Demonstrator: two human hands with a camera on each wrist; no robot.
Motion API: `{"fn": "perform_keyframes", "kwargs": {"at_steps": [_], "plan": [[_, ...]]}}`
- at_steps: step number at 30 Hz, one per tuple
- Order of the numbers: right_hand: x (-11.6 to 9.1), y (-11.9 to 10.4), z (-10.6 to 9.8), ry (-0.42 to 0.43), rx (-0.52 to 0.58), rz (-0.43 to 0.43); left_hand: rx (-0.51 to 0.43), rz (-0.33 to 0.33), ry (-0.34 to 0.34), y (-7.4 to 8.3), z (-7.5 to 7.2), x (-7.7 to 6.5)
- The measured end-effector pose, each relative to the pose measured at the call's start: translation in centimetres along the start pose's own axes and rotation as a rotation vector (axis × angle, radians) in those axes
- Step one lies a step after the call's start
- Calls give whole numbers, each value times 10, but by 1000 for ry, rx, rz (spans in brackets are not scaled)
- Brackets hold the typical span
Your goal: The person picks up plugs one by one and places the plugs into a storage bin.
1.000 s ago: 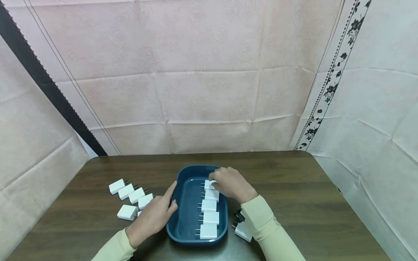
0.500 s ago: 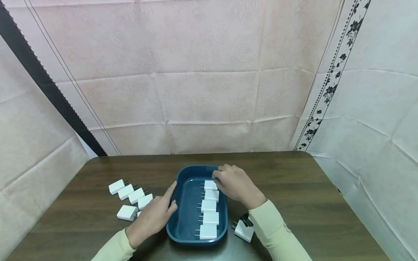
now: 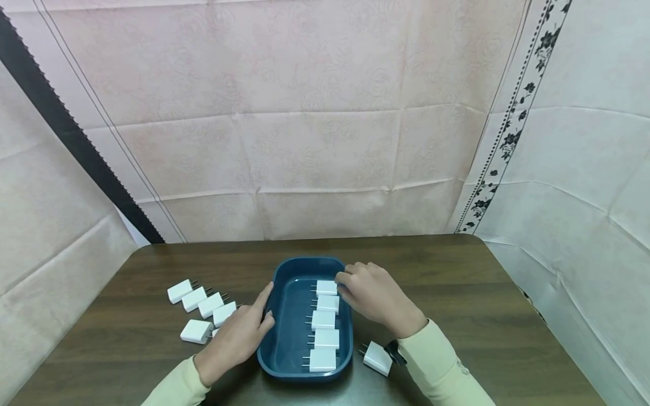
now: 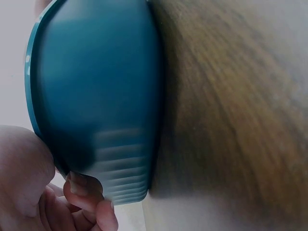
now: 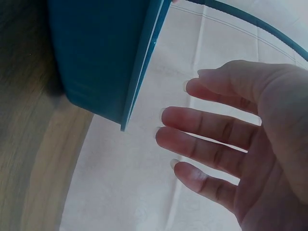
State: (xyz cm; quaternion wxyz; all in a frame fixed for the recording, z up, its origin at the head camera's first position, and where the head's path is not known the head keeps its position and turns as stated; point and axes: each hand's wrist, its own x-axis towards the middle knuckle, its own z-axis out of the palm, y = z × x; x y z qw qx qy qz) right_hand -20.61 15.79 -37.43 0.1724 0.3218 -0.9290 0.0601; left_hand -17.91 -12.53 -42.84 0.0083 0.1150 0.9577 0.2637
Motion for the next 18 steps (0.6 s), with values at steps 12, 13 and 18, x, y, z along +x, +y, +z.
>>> {"fn": "perform_keyframes", "kwargs": {"at_steps": [12,13,18], "plan": [[-21,2,-4,-62,-9,29,-4,-3,-4,0,0,0],[-23,3,-4,-64,-10,27,-5,-1,-4,0,0,0],[-29,5,-3,-75,-25,22,-9,2,-10,-1,0,1]]}}
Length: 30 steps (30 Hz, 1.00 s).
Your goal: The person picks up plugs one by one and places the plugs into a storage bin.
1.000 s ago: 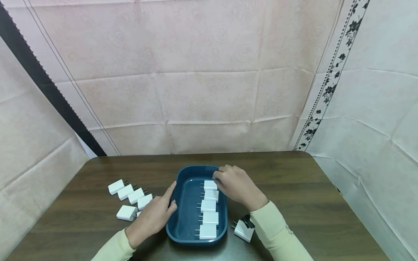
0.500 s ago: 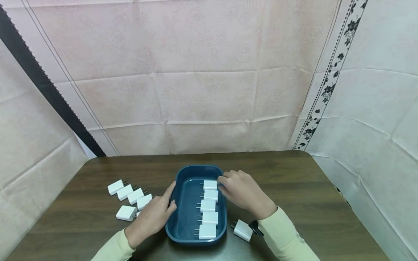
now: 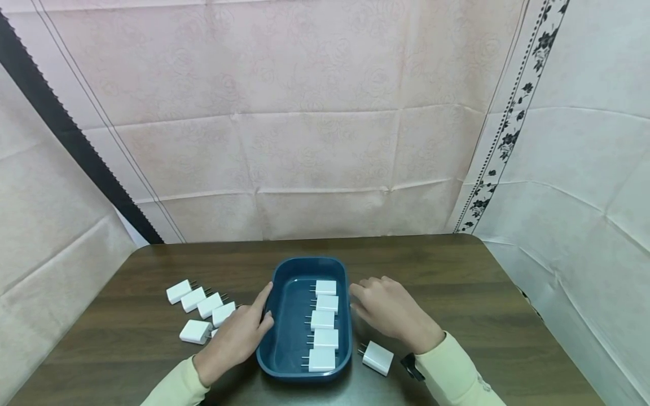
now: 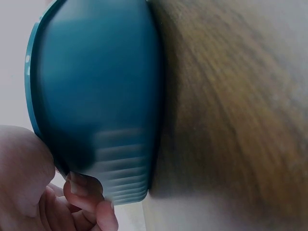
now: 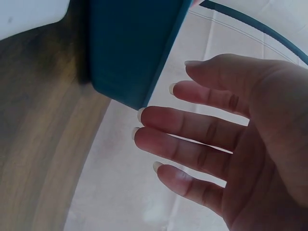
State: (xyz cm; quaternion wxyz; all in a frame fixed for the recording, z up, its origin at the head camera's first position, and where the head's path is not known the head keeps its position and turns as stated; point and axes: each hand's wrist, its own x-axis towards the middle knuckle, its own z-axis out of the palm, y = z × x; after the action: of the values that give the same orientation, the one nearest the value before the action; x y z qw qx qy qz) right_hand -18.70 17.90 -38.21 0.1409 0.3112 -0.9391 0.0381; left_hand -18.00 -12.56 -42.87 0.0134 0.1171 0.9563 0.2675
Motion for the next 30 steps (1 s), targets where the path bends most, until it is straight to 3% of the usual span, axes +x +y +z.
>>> {"fn": "perform_keyframes", "kwargs": {"at_steps": [5,19,30], "plan": [[-6,2,3,-27,3,-18,10,1,1,0,0,0],[-23,1,6,-208,95,-63,26,-4,8,1,-1,0],[-34,-1,14,-269,116,-71,24,1,11,0,0,-1]]}}
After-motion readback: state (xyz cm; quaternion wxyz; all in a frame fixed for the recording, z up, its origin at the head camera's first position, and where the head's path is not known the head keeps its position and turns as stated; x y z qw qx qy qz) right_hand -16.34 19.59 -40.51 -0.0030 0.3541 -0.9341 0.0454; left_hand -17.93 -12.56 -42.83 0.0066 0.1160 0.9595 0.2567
